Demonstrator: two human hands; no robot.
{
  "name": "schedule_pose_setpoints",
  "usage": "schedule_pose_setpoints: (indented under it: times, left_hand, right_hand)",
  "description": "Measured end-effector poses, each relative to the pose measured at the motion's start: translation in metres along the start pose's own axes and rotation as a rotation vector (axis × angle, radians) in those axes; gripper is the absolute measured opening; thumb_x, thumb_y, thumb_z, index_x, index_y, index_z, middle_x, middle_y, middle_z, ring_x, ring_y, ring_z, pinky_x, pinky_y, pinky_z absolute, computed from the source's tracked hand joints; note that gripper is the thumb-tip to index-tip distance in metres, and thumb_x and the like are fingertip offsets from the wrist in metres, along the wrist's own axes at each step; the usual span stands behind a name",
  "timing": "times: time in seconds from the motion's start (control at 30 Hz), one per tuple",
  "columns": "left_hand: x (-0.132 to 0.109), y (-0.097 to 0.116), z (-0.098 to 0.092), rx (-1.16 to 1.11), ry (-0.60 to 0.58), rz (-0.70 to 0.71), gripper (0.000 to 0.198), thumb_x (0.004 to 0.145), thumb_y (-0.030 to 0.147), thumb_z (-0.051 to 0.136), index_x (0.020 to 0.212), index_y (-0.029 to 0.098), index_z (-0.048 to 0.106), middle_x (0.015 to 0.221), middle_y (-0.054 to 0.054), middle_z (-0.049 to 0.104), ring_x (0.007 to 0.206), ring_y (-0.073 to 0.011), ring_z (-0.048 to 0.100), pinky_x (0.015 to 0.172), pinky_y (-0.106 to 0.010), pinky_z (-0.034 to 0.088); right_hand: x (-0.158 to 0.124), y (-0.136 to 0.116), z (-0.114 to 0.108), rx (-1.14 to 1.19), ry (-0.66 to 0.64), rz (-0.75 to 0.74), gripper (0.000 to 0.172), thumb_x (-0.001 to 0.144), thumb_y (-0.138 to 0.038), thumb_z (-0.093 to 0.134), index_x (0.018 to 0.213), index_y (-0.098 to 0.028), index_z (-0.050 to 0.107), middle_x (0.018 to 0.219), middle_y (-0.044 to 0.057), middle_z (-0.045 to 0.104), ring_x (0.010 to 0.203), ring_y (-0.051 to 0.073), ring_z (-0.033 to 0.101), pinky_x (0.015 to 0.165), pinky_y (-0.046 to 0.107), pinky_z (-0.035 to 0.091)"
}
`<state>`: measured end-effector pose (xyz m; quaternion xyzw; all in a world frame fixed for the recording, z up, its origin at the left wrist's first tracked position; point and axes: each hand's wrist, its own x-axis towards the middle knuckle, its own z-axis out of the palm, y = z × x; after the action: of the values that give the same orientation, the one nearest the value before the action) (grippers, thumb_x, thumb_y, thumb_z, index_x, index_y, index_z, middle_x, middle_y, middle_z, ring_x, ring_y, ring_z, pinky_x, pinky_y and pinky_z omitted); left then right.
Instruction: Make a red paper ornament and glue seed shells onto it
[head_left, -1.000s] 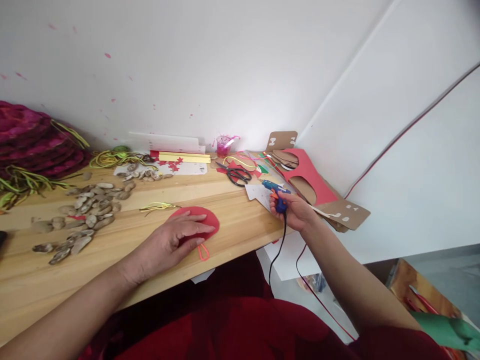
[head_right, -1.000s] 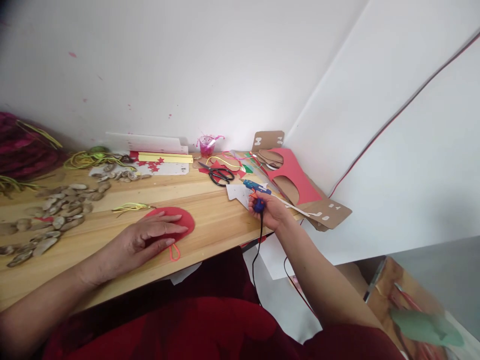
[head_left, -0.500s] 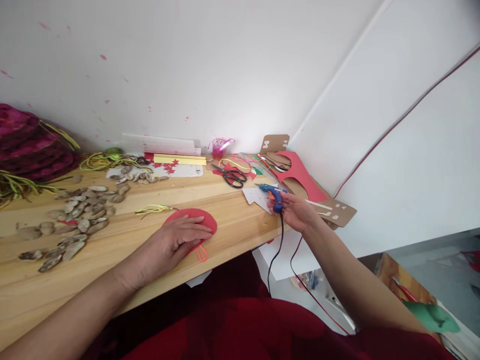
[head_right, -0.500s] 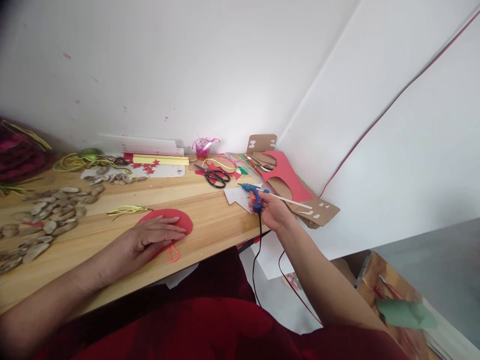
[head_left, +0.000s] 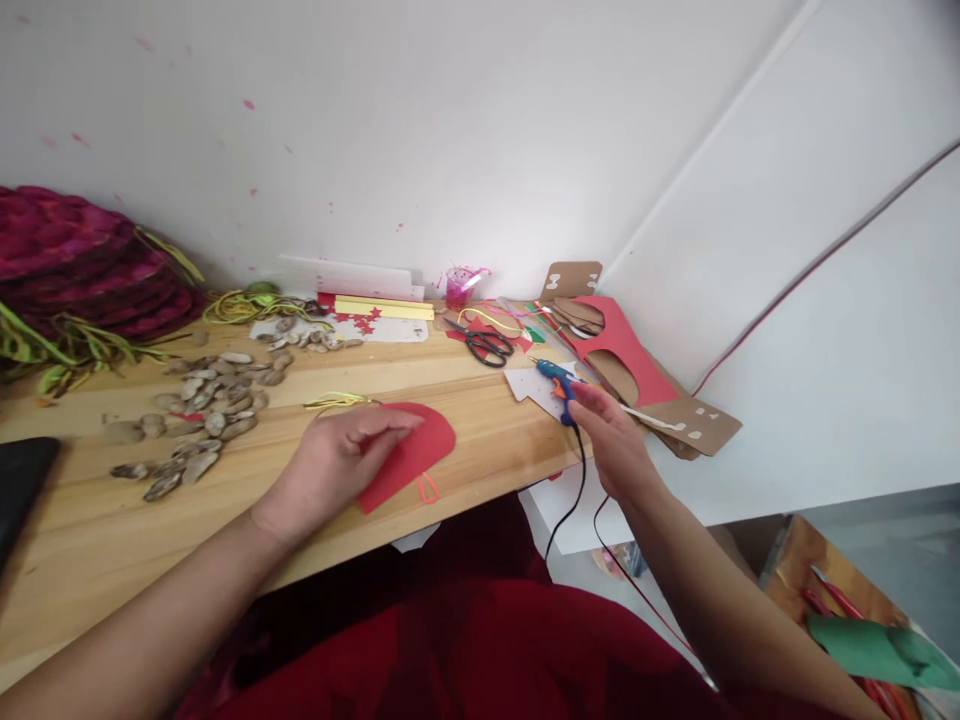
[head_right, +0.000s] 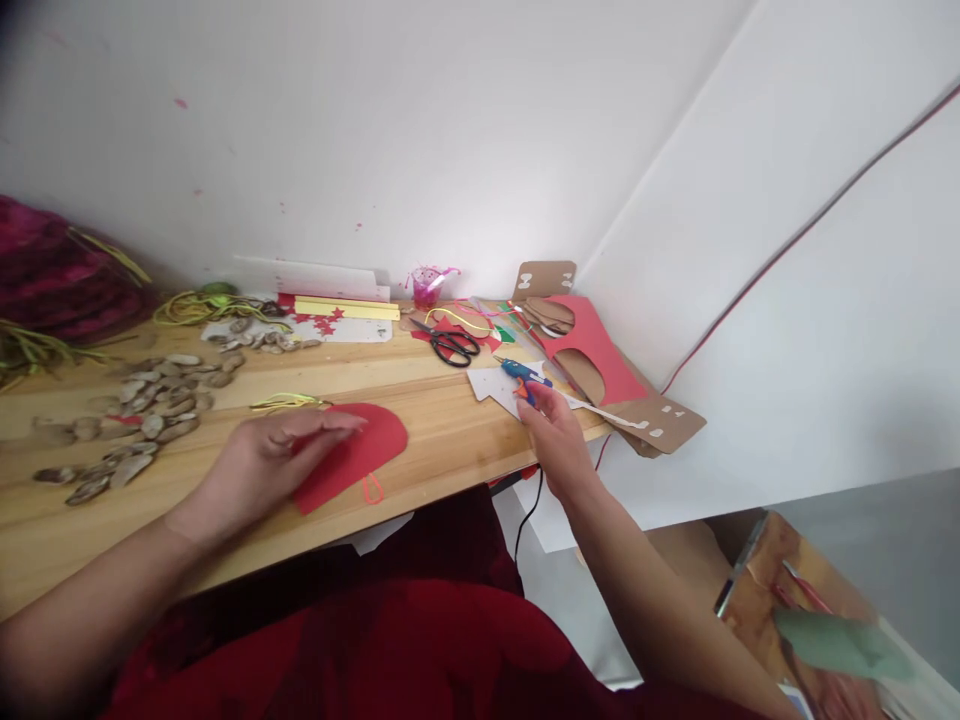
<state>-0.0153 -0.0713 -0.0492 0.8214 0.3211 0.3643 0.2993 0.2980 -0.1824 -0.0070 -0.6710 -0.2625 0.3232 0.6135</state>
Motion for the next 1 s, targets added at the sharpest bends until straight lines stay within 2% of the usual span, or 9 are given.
schedule_pose_setpoints:
  times: [0.03,0.1,0.23,0.33,0.43,0.53,0.67,0.83,1.0]
  left_hand:
    - [-0.002,0.002,-0.004,0.027,0.048,-0.044,0.028,0.099,0.042,0.057,0.103,0.025,0.078,0.106,-0.002,0.082,0.094,-0.0218,0.078,0.092,-0.038,0.063]
    - [-0.012,0.005,-0.012,0.141,0.027,-0.037,0.033,0.101,0.046,0.054,0.109,0.023,0.077,0.113,-0.005,0.080,0.102,-0.0236,0.076,0.097,-0.040,0.061]
    - [-0.045,0.003,-0.015,0.488,-0.104,0.138,0.053,0.105,0.049,0.044,0.144,0.016,0.059,0.149,-0.014,0.060,0.138,-0.0300,0.057,0.121,-0.052,0.040]
    - [-0.069,-0.005,-0.008,0.636,-0.177,0.206,0.062,0.104,0.049,0.045,0.155,0.013,0.045,0.158,-0.016,0.049,0.148,-0.0314,0.044,0.124,-0.053,0.034]
    - [-0.081,-0.012,-0.002,0.681,-0.178,0.271,0.061,0.102,0.039,0.049,0.156,0.011,0.044,0.154,-0.018,0.053,0.150,-0.0343,0.041,0.125,-0.054,0.031]
    - [-0.082,-0.015,0.000,0.693,-0.193,0.264,0.064,0.101,0.037,0.050,0.159,0.014,0.038,0.156,-0.016,0.052,0.152,-0.0323,0.038,0.126,-0.052,0.028]
    - [-0.078,-0.009,-0.004,0.714,-0.219,0.207,0.070,0.103,0.052,0.046,0.161,0.014,0.034,0.166,-0.015,0.036,0.156,-0.0280,0.031,0.127,-0.047,0.026]
    - [-0.077,-0.004,-0.007,0.687,-0.225,0.212,0.065,0.104,0.054,0.045,0.154,0.014,0.047,0.163,-0.011,0.042,0.156,-0.0273,0.030,0.129,-0.045,0.019]
    - [-0.081,-0.002,-0.007,0.721,-0.210,0.216,0.068,0.103,0.056,0.046,0.155,0.012,0.045,0.163,-0.010,0.043,0.154,-0.0275,0.035,0.130,-0.044,0.012]
  right_hand:
    - [-0.008,0.001,0.007,-0.164,-0.118,-0.093,0.022,0.088,-0.029,0.074,0.110,-0.028,0.074,0.120,0.003,0.074,0.121,0.021,0.064,0.109,0.038,0.048]
    - [-0.022,0.004,0.023,-0.471,-0.391,-0.290,0.022,0.097,-0.035,0.062,0.111,-0.025,0.076,0.129,0.008,0.073,0.131,0.026,0.060,0.118,0.049,0.040]
    - [-0.043,0.004,0.073,-0.740,-0.764,-0.607,0.049,0.106,-0.039,0.042,0.144,-0.013,0.060,0.153,0.018,0.056,0.149,0.028,0.045,0.123,0.051,0.033]
    - [-0.055,0.006,0.118,-0.801,-1.003,-0.677,0.070,0.105,-0.048,0.044,0.159,-0.004,0.037,0.167,0.021,0.033,0.159,0.027,0.024,0.129,0.047,0.022]
    - [-0.064,0.013,0.152,-0.808,-1.218,-0.726,0.086,0.104,-0.061,0.042,0.164,-0.004,0.022,0.171,0.022,0.017,0.162,0.028,0.006,0.131,0.048,0.012]
    - [-0.060,0.023,0.164,-0.840,-1.240,-0.729,0.098,0.099,-0.072,0.040,0.166,-0.005,0.015,0.172,0.022,0.007,0.161,0.029,-0.003,0.130,0.050,0.008]
    - [-0.042,0.031,0.160,-0.969,-1.068,-0.750,0.105,0.096,-0.077,0.038,0.165,-0.002,0.014,0.171,0.025,0.009,0.162,0.032,0.002,0.130,0.053,0.008]
    - [-0.032,0.033,0.152,-1.120,-0.963,-0.752,0.107,0.095,-0.078,0.040,0.163,0.002,0.020,0.171,0.027,0.013,0.161,0.034,0.006,0.129,0.052,0.010]
    - [-0.037,0.035,0.136,-1.234,-0.850,-0.673,0.112,0.092,-0.078,0.044,0.163,0.004,0.019,0.170,0.029,0.010,0.161,0.039,0.006,0.128,0.057,0.014]
